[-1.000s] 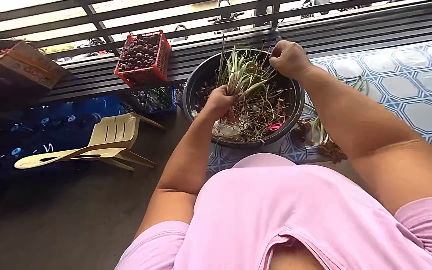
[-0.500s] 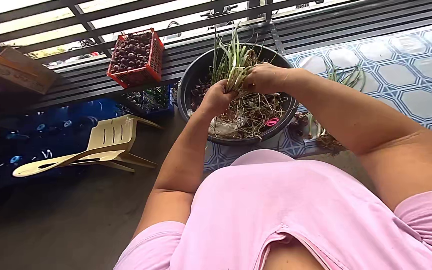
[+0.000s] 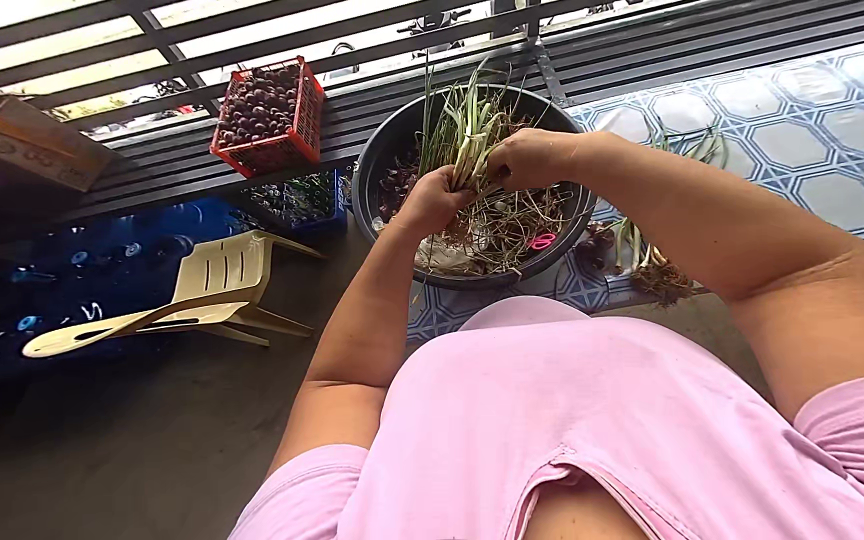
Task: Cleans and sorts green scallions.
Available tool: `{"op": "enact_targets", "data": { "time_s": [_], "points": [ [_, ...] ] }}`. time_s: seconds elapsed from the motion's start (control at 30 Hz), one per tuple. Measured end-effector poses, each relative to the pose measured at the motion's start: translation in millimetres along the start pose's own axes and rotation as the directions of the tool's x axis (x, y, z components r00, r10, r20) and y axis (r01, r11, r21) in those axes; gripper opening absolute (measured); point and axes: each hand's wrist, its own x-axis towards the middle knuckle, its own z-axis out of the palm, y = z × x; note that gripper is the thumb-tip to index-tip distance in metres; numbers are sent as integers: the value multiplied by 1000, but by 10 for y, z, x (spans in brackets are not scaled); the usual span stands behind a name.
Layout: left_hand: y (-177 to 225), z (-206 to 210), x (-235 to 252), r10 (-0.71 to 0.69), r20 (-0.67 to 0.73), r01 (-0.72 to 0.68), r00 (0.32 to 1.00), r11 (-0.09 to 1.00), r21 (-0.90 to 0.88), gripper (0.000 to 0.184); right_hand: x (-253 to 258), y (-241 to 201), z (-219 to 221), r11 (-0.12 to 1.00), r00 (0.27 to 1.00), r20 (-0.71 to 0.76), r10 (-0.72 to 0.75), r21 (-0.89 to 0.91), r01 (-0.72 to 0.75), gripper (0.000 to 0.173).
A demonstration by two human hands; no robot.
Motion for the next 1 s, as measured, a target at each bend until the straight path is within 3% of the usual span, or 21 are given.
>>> {"op": "enact_targets", "data": {
  "time_s": [0.13, 0.3, 0.37, 0.47, 0.53, 0.67, 0.77, 0.87, 1.0],
  "points": [
    [-2, 28, -4, -1, 2, 1, 1000, 1000, -4, 18, -5, -26, 24, 999, 999, 10, 31, -28, -31, 17],
    [61, 118, 0, -39, 34, 39, 999, 999, 4, 29, 13, -102, 167, 983, 971, -154, 185, 19, -184, 18],
    [84, 159, 2, -36, 26, 35, 999, 999, 36, 26, 58, -73, 240, 951, 920, -242, 309, 70, -301, 23],
    [93, 192, -71, -44, 41, 40, 998, 996, 83, 24, 15, 197, 183, 812, 767, -273, 581, 251, -526, 30],
    [20, 149, -86, -39, 14, 38, 999, 997, 63, 24, -57, 346, 153, 781, 752, -228, 619, 284, -557, 30],
    [-66, 36, -114, -51, 27, 55, 998, 987, -148, 36, -78, 434, 194, 808, 810, -172, 560, 327, -490, 31],
    [-65, -5, -117, -54, 44, 62, 998, 975, -214, 37, -76, 357, 197, 895, 809, -412, 420, 338, -292, 35],
    [-30, -1, -117, -63, 72, 76, 995, 978, -196, 38, -46, 279, 278, 994, 781, -618, 93, 108, -33, 26],
    [-25, 26, -120, -42, 72, 57, 997, 974, -221, 36, 41, 271, 373, 991, 711, -692, -124, -117, 59, 16]
  ]
}}
